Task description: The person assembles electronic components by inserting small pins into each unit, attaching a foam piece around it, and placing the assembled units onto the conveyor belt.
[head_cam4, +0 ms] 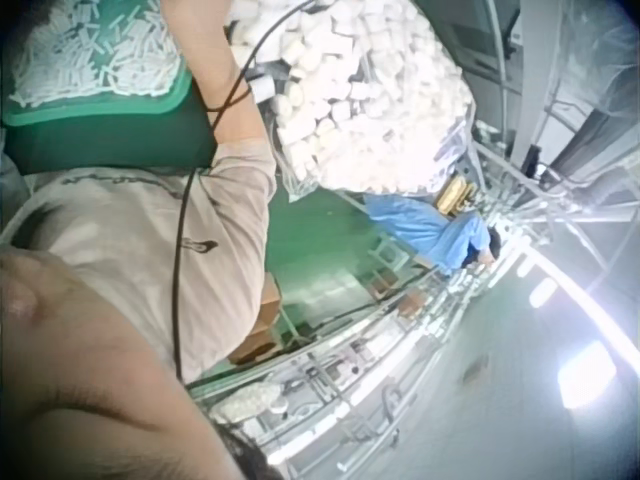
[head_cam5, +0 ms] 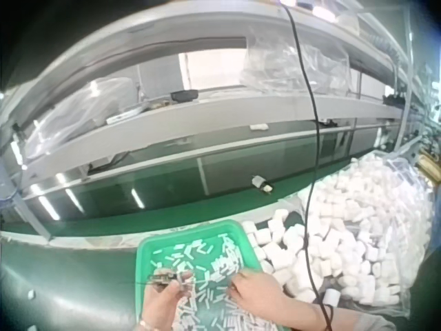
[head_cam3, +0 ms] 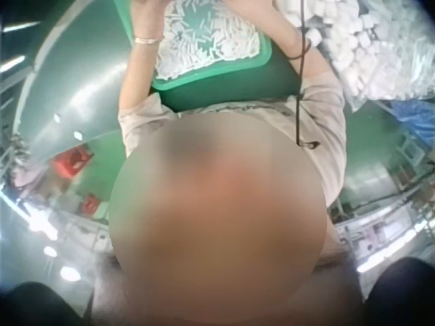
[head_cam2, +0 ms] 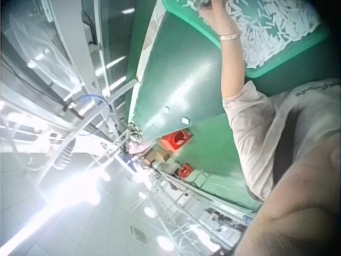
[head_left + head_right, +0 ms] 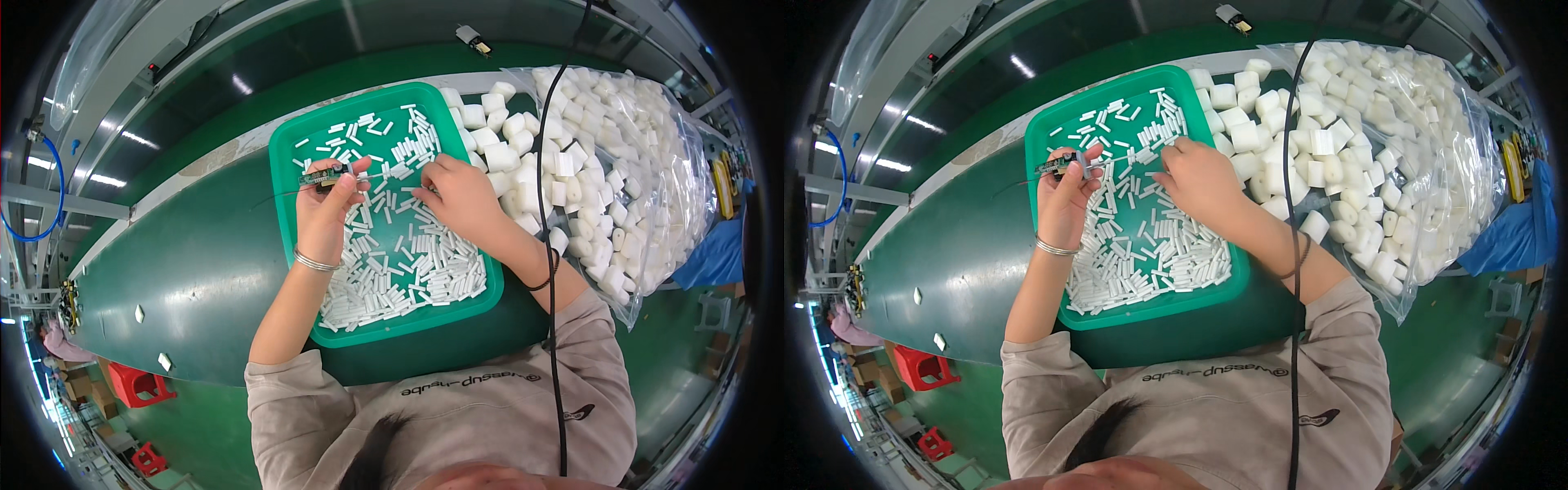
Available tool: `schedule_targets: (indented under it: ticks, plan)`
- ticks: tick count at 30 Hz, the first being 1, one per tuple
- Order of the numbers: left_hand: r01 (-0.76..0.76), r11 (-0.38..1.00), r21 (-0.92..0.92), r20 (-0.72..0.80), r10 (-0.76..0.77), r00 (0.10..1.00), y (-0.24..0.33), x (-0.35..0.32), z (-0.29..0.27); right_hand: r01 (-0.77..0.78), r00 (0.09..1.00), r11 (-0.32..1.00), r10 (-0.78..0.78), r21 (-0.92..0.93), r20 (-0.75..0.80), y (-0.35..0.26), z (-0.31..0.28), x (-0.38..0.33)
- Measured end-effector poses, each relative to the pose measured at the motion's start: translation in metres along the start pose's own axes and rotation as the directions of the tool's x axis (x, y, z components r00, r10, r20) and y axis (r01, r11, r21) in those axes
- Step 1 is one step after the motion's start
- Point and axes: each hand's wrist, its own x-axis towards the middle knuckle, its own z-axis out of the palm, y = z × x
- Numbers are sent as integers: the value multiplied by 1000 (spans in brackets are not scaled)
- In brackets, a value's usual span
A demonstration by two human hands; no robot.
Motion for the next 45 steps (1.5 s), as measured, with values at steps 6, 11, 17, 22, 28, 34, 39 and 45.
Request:
schedule_targets:
  ticks: [6,11,17,22,28,34,39,45]
  plan:
    - [-71,995,68,-3,72,997,-1,0,1,56,998,968,-58,-246,-1,-3,6,-1]
    - [-66,997,47,48,64,997,-3,2,-4,149,984,955,-169,-257,-57,-5,8,-3]
    - [-28,1000,10,99,27,995,0,-1,-3,21,986,866,65,500,-153,-10,-5,-9]
    - [-55,998,-7,95,55,994,-1,-1,-5,217,952,864,-84,453,-296,-7,-10,-8]
    - [-68,998,5,100,67,993,0,-2,-1,198,953,849,-50,489,-300,-10,-11,-8]
    - [-101,993,59,149,91,985,0,-3,2,140,955,849,20,509,-296,-10,-11,-8]
    - [-108,970,219,207,62,976,2,-6,4,139,953,858,20,495,-302,-11,-12,-7]
    - [-132,926,354,276,31,961,1,-5,5,343,900,878,-207,333,-383,-8,-10,-8]
